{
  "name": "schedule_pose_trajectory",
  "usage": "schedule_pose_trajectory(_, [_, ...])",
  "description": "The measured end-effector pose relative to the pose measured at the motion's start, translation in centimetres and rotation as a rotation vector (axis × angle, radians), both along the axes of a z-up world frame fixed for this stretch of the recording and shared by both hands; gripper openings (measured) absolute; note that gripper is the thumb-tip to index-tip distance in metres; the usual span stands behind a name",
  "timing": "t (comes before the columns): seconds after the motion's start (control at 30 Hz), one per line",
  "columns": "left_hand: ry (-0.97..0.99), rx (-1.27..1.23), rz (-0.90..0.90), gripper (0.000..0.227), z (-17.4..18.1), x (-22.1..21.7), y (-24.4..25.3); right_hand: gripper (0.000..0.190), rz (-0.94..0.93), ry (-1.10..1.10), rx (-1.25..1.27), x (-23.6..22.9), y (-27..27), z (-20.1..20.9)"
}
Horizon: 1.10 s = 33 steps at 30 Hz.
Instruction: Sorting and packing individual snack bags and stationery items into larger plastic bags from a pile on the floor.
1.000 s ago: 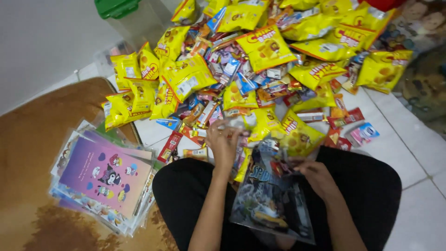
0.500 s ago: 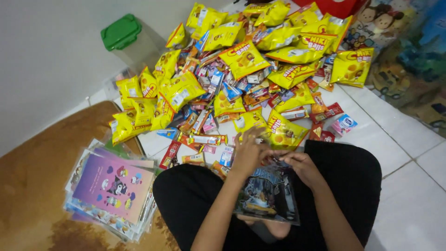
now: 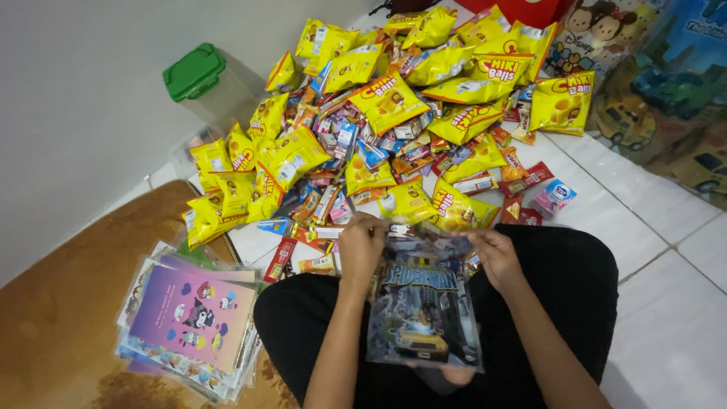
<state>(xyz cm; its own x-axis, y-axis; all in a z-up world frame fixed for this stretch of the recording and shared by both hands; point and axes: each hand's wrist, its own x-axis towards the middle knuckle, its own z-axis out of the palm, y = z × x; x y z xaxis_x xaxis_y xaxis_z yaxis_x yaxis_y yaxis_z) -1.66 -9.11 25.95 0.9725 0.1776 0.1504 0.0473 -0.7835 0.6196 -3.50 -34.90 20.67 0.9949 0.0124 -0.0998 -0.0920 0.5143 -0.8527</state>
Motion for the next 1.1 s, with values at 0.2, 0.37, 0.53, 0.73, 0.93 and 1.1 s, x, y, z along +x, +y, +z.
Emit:
schedule_pose_trajectory(0.2, [-0.182, 0.004, 0.119, 0.013, 7.7, 0.3, 0.9, 0.01, -0.224, -0.038, -0.242, 3.7, 2.4, 5.0])
schedule_pose_trajectory(0.37, [-0.332, -0.028, 0.151, 0.015, 16.6, -0.3, 1.7, 0.015, -0.18, -0.224, -0.312, 4.9, 3.3, 15.8])
schedule_pose_trajectory(0.53, [-0.463, -0.123, 0.154, 0.02, 21.7, -1.3, 1.8, 0.016, -0.141, -0.364, -0.18, 6.3, 4.3, 19.5])
schedule_pose_trajectory(0.73, [-0.473, -0.191, 0.173, 0.02, 21.5, -1.3, 1.8, 0.015, -0.134, -0.401, -0.178, 7.2, 4.4, 19.7])
schedule_pose_trajectory(0.93, [-0.461, -0.21, 0.149, 0.018, 21.0, -1.5, 1.8, 0.016, -0.115, -0.383, -0.176, 6.7, 4.3, 19.8])
schedule_pose_trajectory(1.1, [-0.477, -0.467, -0.096, 0.035, 19.6, -2.4, 1.9, 0.016, -0.125, -0.368, -0.188, 7.4, 3.9, 17.7])
